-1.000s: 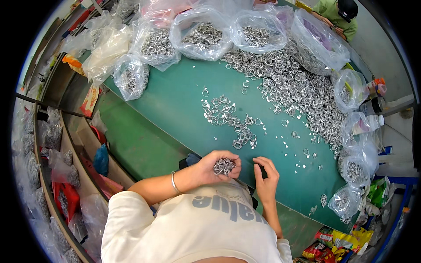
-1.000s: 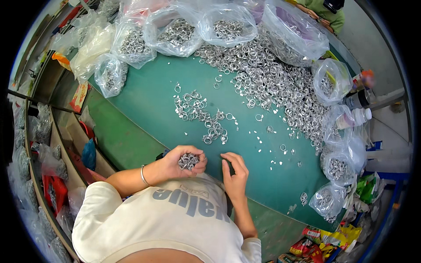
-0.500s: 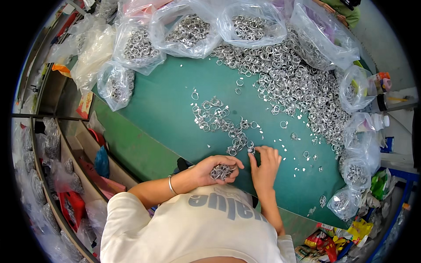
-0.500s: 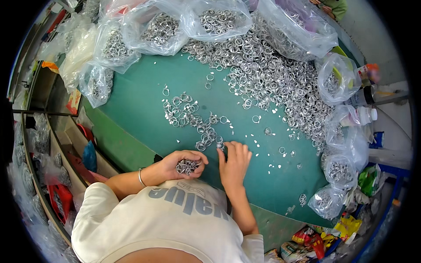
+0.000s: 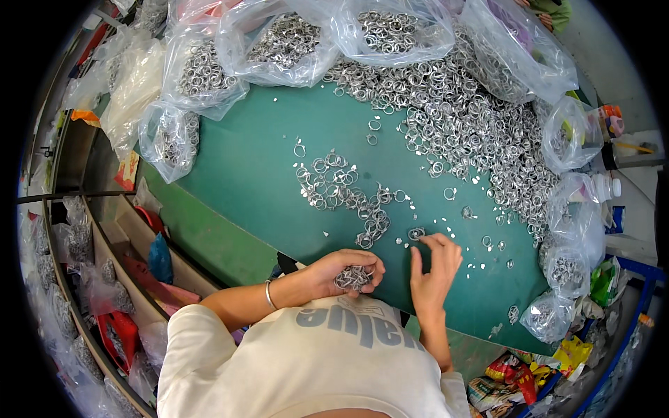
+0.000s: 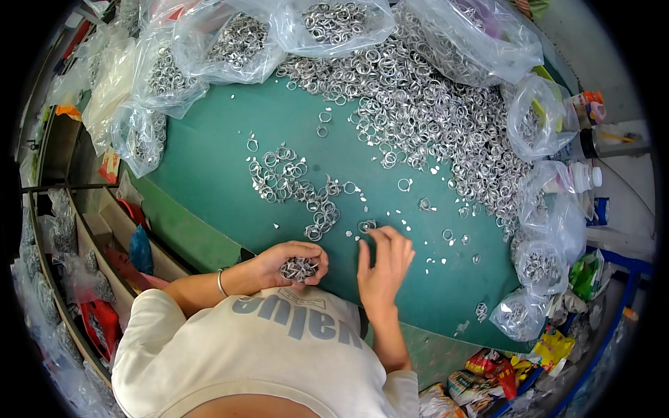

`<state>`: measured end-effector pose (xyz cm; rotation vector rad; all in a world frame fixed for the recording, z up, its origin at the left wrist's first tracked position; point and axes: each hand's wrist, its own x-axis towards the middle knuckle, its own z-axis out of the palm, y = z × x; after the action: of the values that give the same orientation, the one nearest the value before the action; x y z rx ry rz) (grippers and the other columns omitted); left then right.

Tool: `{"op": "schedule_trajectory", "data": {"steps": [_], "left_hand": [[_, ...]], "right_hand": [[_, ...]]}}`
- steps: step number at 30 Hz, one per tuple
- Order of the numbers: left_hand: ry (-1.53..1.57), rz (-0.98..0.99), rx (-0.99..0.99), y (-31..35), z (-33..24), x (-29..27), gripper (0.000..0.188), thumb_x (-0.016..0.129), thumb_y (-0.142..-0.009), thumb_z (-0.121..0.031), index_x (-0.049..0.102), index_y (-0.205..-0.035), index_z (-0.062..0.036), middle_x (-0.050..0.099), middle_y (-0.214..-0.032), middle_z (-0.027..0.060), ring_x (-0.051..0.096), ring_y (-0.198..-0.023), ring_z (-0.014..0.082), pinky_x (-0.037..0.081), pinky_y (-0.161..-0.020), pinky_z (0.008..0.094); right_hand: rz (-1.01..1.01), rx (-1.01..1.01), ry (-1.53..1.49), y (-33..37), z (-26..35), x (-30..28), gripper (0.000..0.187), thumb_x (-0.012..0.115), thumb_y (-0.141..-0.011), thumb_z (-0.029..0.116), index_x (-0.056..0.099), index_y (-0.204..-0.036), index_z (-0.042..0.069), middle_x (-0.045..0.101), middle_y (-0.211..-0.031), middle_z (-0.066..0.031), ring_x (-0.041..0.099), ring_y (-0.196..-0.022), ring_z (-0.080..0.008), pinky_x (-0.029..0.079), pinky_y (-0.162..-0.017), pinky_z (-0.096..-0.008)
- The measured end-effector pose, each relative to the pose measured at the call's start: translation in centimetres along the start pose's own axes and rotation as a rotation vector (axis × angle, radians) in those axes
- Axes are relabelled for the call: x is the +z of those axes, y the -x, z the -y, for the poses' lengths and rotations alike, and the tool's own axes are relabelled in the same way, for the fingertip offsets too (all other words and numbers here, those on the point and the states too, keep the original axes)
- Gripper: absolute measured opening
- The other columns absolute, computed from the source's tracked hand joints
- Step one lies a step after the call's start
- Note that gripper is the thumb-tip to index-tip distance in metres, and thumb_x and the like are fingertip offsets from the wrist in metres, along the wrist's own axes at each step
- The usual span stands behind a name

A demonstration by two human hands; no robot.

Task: The person picks up metal rings from a table by hand, gathers them into groups, and places them into plastic bags on a nearby shelf.

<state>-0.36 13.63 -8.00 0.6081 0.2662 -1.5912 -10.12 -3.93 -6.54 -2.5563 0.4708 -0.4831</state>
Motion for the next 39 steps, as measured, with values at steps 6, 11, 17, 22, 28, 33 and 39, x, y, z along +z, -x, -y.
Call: {"op": "schedule_trajectory", "data": {"steps": [6,11,17,22,28,33,39], "left_hand": [[0.153,0.024,-0.020,-0.4,0.3,-0.5,0.029,0.043,-0.095,-0.025,0.058,-0.095,-0.0009,0.059,-0.085,0.0122,0.059,-0.075,0.0202,0.052,-0.057,0.0300],[0.347,0.005,0.089,0.0,-0.1,1.0,0.032,0.040,-0.095,-0.023,0.056,-0.109,0.0006,0.060,-0.108,0.0191,0.058,-0.102,0.0313,0.047,-0.089,0.0443],[0.473,0.228,0.066,-0.3,-0.5,-0.1,0.037,0.037,-0.096,-0.025,0.053,-0.116,0.0020,0.054,-0.120,0.0221,0.053,-0.112,0.0335,0.044,-0.094,0.0468],[0.364,-0.006,0.073,-0.1,-1.5,2.6,0.034,0.043,-0.094,-0.027,0.056,-0.109,0.0006,0.058,-0.112,0.0195,0.059,-0.097,0.0292,0.050,-0.077,0.0391],[0.259,-0.163,-0.010,-1.7,-2.0,2.5,0.025,0.051,-0.090,-0.025,0.059,-0.090,-0.0015,0.058,-0.083,0.0116,0.054,-0.067,0.0191,0.043,-0.047,0.0273],[0.130,-0.219,0.146,-2.4,-5.9,4.8,0.023,0.051,-0.088,-0.024,0.058,-0.090,-0.0018,0.057,-0.078,0.0083,0.053,-0.065,0.0174,0.042,-0.046,0.0260],[-0.044,0.037,0.561,-6.3,-18.1,13.2,0.026,0.050,-0.088,-0.022,0.056,-0.100,-0.0006,0.058,-0.079,0.0069,0.057,-0.069,0.0197,0.048,-0.057,0.0300]], "right_hand": [[0.021,-0.105,0.072,0.3,0.3,1.7,0.015,0.069,-0.075,0.010,0.064,-0.089,0.007,0.055,-0.098,-0.0052,0.049,-0.090,-0.0248,0.034,-0.078,-0.0384],[-0.055,-0.036,-0.137,0.6,0.1,1.2,0.015,0.069,-0.074,0.003,0.063,-0.087,0.005,0.060,-0.089,-0.0060,0.052,-0.082,-0.0253,0.038,-0.075,-0.0355],[-0.087,0.457,-0.797,1.7,-0.2,0.9,0.015,0.061,-0.081,-0.007,0.062,-0.095,-0.001,0.065,-0.091,-0.0082,0.057,-0.078,-0.0134,0.045,-0.070,-0.0248],[-0.073,0.626,-1.187,2.1,-1.0,0.1,0.020,0.054,-0.089,0.002,0.056,-0.108,-0.005,0.061,-0.098,-0.0107,0.056,-0.079,-0.0128,0.044,-0.069,-0.0248],[-0.027,0.820,-1.740,2.2,-3.3,-0.3,0.020,0.051,-0.090,0.003,0.055,-0.107,-0.006,0.060,-0.096,-0.0120,0.056,-0.079,-0.0179,0.045,-0.065,-0.0281],[0.027,0.791,-1.661,2.8,-3.9,-0.6,0.019,0.049,-0.091,0.003,0.057,-0.106,-0.006,0.060,-0.094,-0.0116,0.056,-0.075,-0.0169,0.045,-0.064,-0.0268],[0.000,0.745,-1.443,1.9,-3.3,-0.6,0.017,0.051,-0.091,0.003,0.059,-0.103,-0.005,0.061,-0.090,-0.0102,0.056,-0.071,-0.0149,0.044,-0.062,-0.0252]]}}
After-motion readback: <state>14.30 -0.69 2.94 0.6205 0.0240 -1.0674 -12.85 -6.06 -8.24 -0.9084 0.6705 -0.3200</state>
